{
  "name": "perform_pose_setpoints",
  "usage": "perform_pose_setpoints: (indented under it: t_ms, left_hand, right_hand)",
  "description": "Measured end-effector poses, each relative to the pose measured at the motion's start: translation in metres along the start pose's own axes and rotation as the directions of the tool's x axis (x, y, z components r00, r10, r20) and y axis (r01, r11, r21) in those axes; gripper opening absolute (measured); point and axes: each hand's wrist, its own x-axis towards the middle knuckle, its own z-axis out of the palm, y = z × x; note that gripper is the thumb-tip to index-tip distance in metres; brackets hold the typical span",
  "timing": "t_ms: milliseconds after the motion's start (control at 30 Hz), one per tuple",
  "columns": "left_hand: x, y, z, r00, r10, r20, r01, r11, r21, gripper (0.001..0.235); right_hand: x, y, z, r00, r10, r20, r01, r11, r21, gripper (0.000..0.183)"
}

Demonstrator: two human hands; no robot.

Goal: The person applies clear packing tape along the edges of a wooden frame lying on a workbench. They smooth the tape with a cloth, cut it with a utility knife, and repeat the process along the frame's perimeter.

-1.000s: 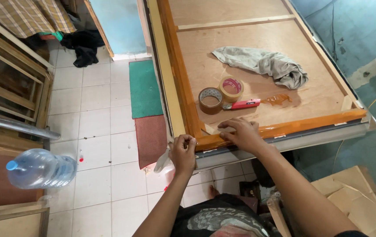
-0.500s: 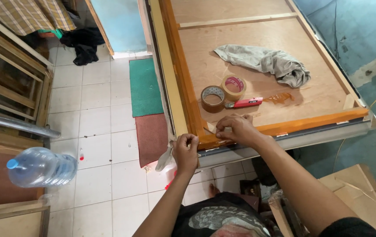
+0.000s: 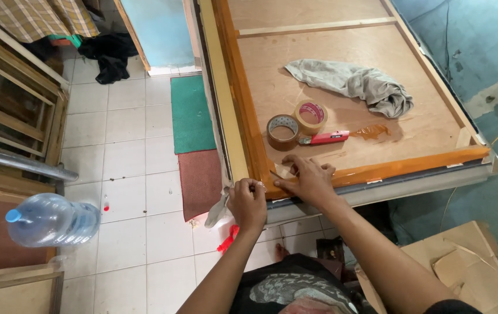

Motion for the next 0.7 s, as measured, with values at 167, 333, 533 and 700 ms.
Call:
perform_pose_setpoints:
  t_ms: [167, 333, 533, 700]
  left_hand:
    - [-0.005, 0.01, -0.008, 0.997, 0.058, -0.042, -0.056, 0.997, 0.047, 0.023]
    - [-0.005, 0.013, -0.007, 0.991, 0.109, -0.073, -0.102, 0.99, 0.1, 0.031]
    - [-0.009, 0.015, -0.008, 0.99, 0.124, -0.062, -0.114, 0.983, 0.141, 0.03]
    - [0.0, 0.008, -0.006, 0.993, 0.105, -0.062, -0.097, 0.988, 0.119, 0.026]
  right_hand:
    - [0.012, 0.005, 0.012, 0.999, 0.004, -0.034, -0.004, 1.0, -0.009, 0.036]
    - [-0.006, -0.004, 0.015, 0.974, -0.098, -0.203, 0.066, 0.985, -0.161, 0.036]
    - [-0.04, 0.011, 0.054, 0.78, -0.496, -0.382, 0.274, 0.818, -0.505, 0.049]
    - [-0.054, 0.004, 0.065, 0.807, -0.5, -0.315, 0.3, 0.806, -0.51, 0.056]
